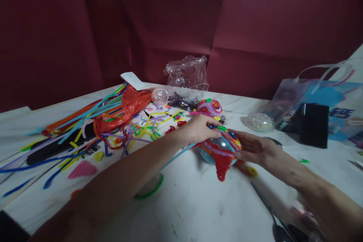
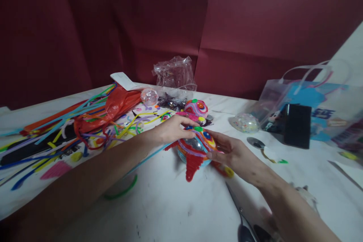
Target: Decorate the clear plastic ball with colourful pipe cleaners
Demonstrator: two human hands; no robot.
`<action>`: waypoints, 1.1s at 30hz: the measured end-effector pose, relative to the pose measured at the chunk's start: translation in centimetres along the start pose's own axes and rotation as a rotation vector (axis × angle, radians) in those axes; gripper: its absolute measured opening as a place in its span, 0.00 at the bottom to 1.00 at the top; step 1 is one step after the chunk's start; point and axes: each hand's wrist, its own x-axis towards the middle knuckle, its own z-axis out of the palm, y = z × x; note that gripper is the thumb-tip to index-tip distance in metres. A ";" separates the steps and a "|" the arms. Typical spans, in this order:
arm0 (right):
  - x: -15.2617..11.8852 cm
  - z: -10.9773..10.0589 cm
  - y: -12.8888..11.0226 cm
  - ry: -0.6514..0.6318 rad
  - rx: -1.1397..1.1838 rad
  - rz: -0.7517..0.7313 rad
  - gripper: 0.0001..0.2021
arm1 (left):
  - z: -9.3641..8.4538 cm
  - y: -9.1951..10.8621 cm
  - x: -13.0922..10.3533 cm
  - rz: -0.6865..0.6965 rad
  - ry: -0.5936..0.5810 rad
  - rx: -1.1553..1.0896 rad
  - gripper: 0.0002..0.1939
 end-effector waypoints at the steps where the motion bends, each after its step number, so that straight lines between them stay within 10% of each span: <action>1: 0.0 0.0 0.1 0.015 -0.002 0.002 0.34 | 0.0 -0.1 0.0 0.011 0.003 0.012 0.21; 33: -0.1 0.7 -0.1 0.102 0.010 -0.001 0.32 | 0.4 -0.3 -0.3 0.147 0.081 0.195 0.20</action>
